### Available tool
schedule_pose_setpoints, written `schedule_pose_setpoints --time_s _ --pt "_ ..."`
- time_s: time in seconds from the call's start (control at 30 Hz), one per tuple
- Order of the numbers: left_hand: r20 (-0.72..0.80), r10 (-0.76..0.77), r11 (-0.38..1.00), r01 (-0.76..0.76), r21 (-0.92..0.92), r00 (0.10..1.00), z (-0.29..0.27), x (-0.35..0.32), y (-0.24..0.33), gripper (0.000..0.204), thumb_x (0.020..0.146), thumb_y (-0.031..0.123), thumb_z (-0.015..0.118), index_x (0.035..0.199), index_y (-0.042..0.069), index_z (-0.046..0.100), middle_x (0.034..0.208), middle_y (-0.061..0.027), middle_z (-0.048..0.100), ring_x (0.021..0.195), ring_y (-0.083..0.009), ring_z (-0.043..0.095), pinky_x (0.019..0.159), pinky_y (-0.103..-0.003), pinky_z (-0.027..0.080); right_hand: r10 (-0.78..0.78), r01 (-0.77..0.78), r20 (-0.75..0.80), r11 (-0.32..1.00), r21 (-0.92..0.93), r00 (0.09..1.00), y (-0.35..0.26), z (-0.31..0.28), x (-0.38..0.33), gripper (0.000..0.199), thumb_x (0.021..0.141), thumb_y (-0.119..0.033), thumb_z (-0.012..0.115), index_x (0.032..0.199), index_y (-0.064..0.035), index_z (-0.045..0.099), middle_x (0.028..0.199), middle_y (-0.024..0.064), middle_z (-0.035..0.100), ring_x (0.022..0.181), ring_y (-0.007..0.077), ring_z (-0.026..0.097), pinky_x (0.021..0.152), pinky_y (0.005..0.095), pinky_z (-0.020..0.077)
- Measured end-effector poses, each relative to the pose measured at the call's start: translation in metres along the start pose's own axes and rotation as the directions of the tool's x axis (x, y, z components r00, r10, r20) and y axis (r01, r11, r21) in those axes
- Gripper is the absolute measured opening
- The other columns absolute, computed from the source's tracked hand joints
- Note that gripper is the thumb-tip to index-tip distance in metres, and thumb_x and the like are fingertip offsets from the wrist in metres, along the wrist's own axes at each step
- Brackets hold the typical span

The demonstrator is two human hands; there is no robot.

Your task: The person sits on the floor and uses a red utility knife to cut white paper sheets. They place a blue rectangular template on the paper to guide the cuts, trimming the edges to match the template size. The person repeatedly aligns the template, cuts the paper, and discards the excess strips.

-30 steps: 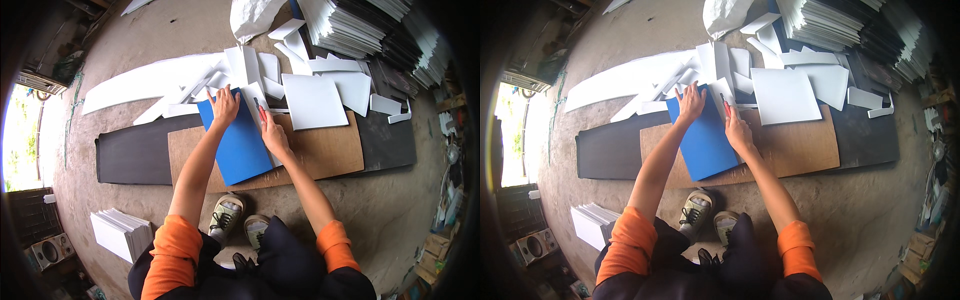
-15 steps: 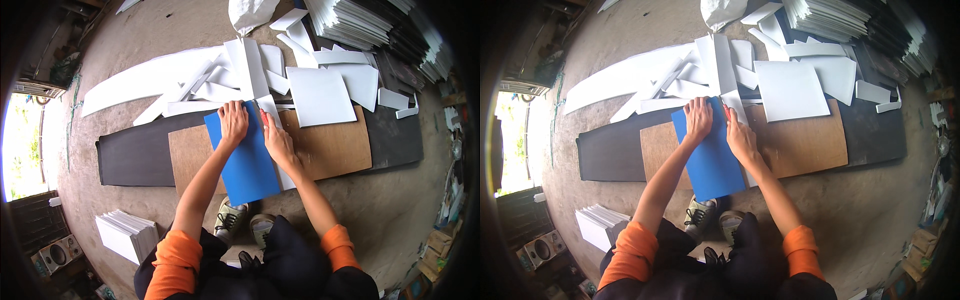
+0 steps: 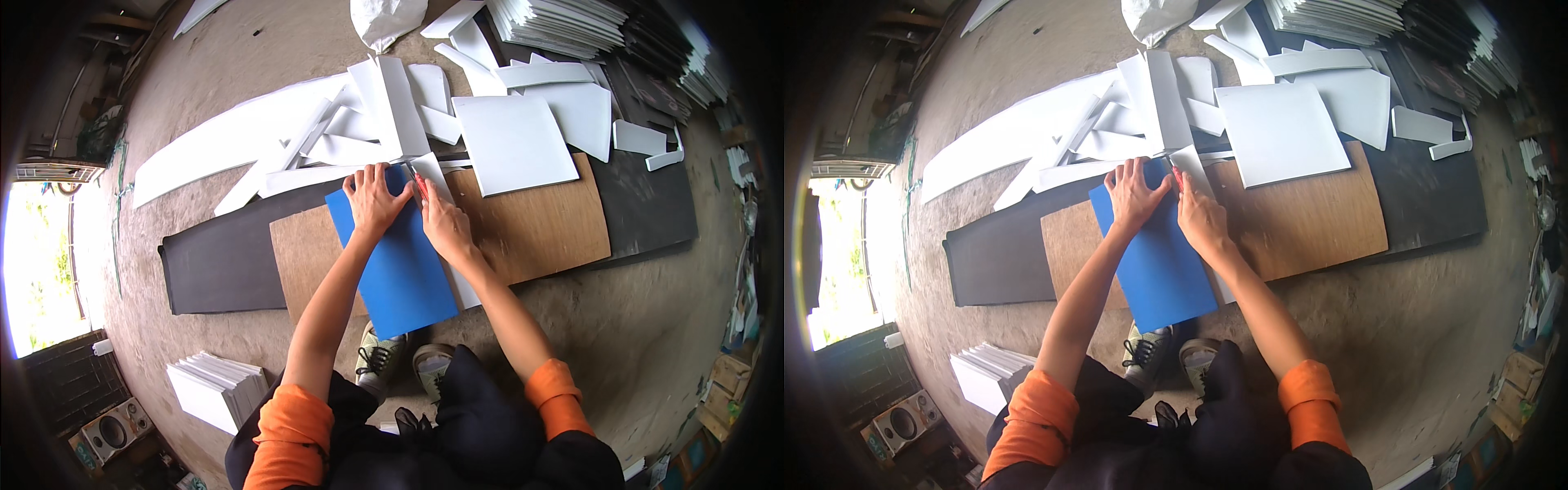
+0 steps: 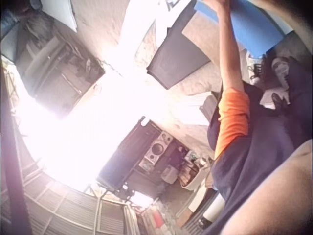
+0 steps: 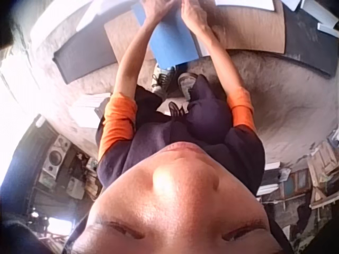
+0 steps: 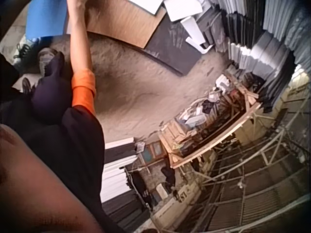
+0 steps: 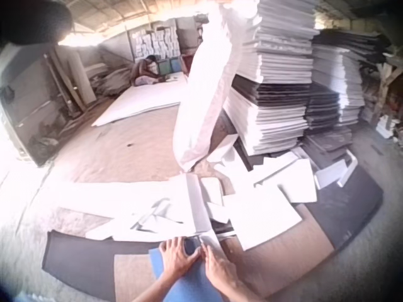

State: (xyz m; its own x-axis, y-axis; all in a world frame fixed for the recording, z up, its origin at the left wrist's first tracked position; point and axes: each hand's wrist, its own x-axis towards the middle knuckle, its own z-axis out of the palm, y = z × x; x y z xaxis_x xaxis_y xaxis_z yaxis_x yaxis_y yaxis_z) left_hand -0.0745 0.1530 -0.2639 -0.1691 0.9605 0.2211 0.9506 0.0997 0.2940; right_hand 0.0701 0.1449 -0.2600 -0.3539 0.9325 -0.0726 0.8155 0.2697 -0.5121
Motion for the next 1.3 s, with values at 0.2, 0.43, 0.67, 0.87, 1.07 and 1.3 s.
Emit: schedule_pose_setpoints --time_s 0.2,0.43,0.67,0.87,1.07,1.3 --pt "0.031 -0.017 1.000 0.017 -0.015 0.999 -0.003 0.002 0.003 0.051 0.069 0.041 0.059 0.104 0.005 0.051 0.101 -0.0102 0.052 0.100 -0.0248 0.046 0.091 -0.043 0.026 -0.066 0.066 -0.057 0.998 0.000 0.996 0.005 0.006 -0.001 0.044 0.086 -0.020 0.042 0.126 -0.0021 0.033 0.072 0.0154 0.059 0.060 0.0313 0.060 0.052 0.0394 0.0494" --pt "-0.010 -0.011 0.999 0.011 -0.031 1.000 0.002 0.001 -0.002 0.031 0.082 0.030 0.048 0.103 0.007 0.051 0.099 -0.0096 0.053 0.097 -0.0257 0.048 0.087 -0.043 0.029 -0.083 0.082 -0.015 0.996 -0.022 0.996 -0.003 0.001 0.004 0.044 0.083 -0.017 0.046 0.123 0.0011 0.037 0.061 0.0158 0.057 0.056 0.0318 0.060 0.052 0.0395 0.0495" --pt "-0.105 -0.001 1.000 0.000 -0.004 0.994 0.008 0.001 -0.003 0.027 0.083 0.031 0.049 0.094 0.006 0.053 0.090 -0.0103 0.053 0.088 -0.0256 0.048 0.079 -0.041 0.031 -0.023 0.022 0.045 1.000 0.011 0.999 -0.026 -0.022 0.017 0.037 0.078 -0.007 0.045 0.113 0.0048 0.042 0.067 0.0223 0.059 0.063 0.0357 0.061 0.054 0.0408 0.0497" --pt "-0.063 -0.054 0.999 0.054 -0.003 0.997 0.005 -0.002 0.000 0.030 0.084 0.032 0.048 0.099 0.006 0.052 0.092 -0.0102 0.055 0.092 -0.0259 0.049 0.083 -0.042 0.031 0.029 -0.040 0.125 0.996 0.086 0.992 -0.024 -0.040 -0.031 0.032 0.078 -0.007 0.045 0.108 0.0043 0.044 0.066 0.0248 0.058 0.066 0.0392 0.060 0.059 0.0443 0.0495" --pt "-0.270 -0.028 0.999 0.038 0.032 0.963 0.003 -0.004 0.007 0.030 0.080 0.028 0.054 0.100 0.006 0.048 0.087 -0.0083 0.053 0.089 -0.0255 0.048 0.084 -0.042 0.029 0.088 -0.094 0.191 0.995 0.021 0.978 -0.016 -0.047 -0.087 0.036 0.079 -0.007 0.044 0.112 0.0047 0.042 0.066 0.0244 0.058 0.065 0.0384 0.060 0.059 0.0448 0.0497" --pt "-0.104 0.149 0.987 -0.154 -0.043 0.983 -0.012 -0.018 0.010 0.023 0.078 0.022 0.057 0.091 0.005 0.049 0.088 -0.0129 0.050 0.087 -0.0299 0.046 0.072 -0.037 0.038 0.055 -0.051 0.135 0.998 -0.027 0.989 -0.015 -0.039 -0.085 0.034 0.079 -0.007 0.043 0.111 0.0047 0.043 0.069 0.0239 0.059 0.067 0.0374 0.061 0.058 0.0431 0.0500"
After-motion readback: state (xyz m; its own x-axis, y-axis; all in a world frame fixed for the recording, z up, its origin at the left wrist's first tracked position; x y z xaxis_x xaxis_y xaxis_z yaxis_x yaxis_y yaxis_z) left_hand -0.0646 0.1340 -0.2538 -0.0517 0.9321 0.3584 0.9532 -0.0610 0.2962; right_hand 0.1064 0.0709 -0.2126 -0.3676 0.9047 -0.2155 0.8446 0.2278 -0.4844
